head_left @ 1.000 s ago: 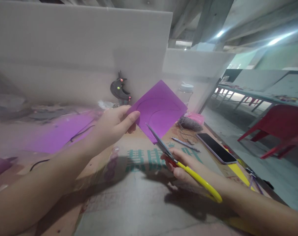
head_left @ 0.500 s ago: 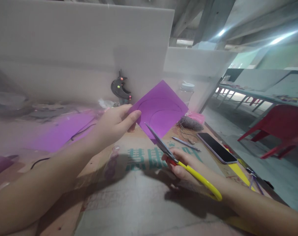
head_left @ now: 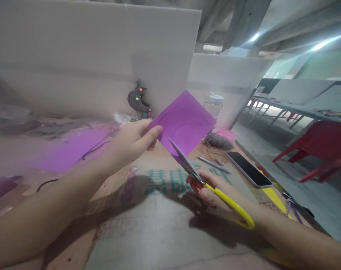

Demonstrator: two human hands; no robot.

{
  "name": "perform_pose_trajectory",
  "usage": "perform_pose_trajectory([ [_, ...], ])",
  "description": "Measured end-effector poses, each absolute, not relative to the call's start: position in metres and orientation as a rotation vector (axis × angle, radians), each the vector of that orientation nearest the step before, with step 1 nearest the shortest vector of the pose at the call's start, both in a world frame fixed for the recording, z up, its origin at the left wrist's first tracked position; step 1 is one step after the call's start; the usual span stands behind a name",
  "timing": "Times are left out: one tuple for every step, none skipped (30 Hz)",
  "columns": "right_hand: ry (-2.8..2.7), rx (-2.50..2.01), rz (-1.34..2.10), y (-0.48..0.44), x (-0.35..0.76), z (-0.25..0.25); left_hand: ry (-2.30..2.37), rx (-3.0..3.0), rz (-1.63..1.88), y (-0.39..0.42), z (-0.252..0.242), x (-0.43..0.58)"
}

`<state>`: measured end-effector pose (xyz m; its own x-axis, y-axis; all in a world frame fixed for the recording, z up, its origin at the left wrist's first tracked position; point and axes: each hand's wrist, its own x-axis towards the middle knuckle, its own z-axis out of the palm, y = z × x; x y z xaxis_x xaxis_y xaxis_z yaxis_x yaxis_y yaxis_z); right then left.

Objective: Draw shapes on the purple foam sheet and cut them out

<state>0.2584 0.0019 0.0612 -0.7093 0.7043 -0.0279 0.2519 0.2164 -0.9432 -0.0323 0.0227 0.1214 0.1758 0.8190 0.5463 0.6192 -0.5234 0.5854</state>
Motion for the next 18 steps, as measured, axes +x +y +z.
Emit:
perform_pose_trajectory([
  [-2.086, -0.893, 1.511, 0.0018, 0.2584, 0.0611, 1.391, 2.22, 1.265, 0.0228, 0.1214, -0.0324],
  [-2.079, -0.91, 1.521, 0.0016, 0.2584, 0.061, 1.393, 2.22, 1.262, 0.0229, 0.1214, -0.0326],
  [-2.069, -0.933, 1.532, 0.0012, 0.2584, 0.061, 1.395, 2.22, 1.259, 0.023, 0.1216, -0.0327],
  [-2.06, -0.95, 1.543, 0.0008, 0.2583, 0.0612, 1.396, 2.221, 1.257, 0.0229, 0.1217, -0.0328],
  [-2.053, -0.961, 1.55, 0.0004, 0.258, 0.0617, 1.398, 2.223, 1.255, 0.0229, 0.1218, -0.0329],
  [-2.054, -0.961, 1.554, 0.0, 0.2577, 0.0625, 1.399, 2.224, 1.254, 0.0229, 0.1219, -0.0329],
  [-2.06, -0.957, 1.551, -0.0004, 0.2573, 0.0634, 1.399, 2.225, 1.253, 0.0229, 0.122, -0.0329],
  [-2.069, -0.953, 1.544, -0.0006, 0.2567, 0.0643, 1.397, 2.226, 1.252, 0.0229, 0.122, -0.0329],
  [-2.081, -0.954, 1.535, -0.0007, 0.2562, 0.0653, 1.395, 2.225, 1.252, 0.023, 0.1219, -0.0329],
  [-2.089, -0.966, 1.521, -0.0006, 0.2557, 0.066, 1.391, 2.227, 1.253, 0.0231, 0.1218, -0.0328],
  [-2.099, -0.978, 1.499, -0.0005, 0.2554, 0.0665, 1.386, 2.23, 1.254, 0.0233, 0.1217, -0.0328],
  [-2.114, -0.984, 1.471, -0.0002, 0.2552, 0.0667, 1.379, 2.233, 1.254, 0.0235, 0.1215, -0.0329],
  [-2.125, -0.984, 1.44, 0.0002, 0.2552, 0.0665, 1.373, 2.234, 1.255, 0.0237, 0.1214, -0.0329],
  [-2.135, -0.979, 1.414, 0.0006, 0.2553, 0.0661, 1.369, 2.235, 1.257, 0.0238, 0.1214, -0.033],
  [-2.14, -0.972, 1.394, 0.0011, 0.2555, 0.0657, 1.366, 2.235, 1.256, 0.024, 0.1214, -0.0331],
  [-2.143, -0.962, 1.383, 0.0014, 0.2558, 0.0652, 1.363, 2.235, 1.257, 0.0241, 0.1214, -0.0332],
  [-2.144, -0.958, 1.373, 0.0016, 0.2561, 0.0649, 1.361, 2.233, 1.256, 0.0242, 0.1215, -0.0333],
  [-2.147, -0.952, 1.368, 0.0017, 0.2562, 0.0648, 1.359, 2.231, 1.255, 0.0242, 0.1216, -0.0333],
])
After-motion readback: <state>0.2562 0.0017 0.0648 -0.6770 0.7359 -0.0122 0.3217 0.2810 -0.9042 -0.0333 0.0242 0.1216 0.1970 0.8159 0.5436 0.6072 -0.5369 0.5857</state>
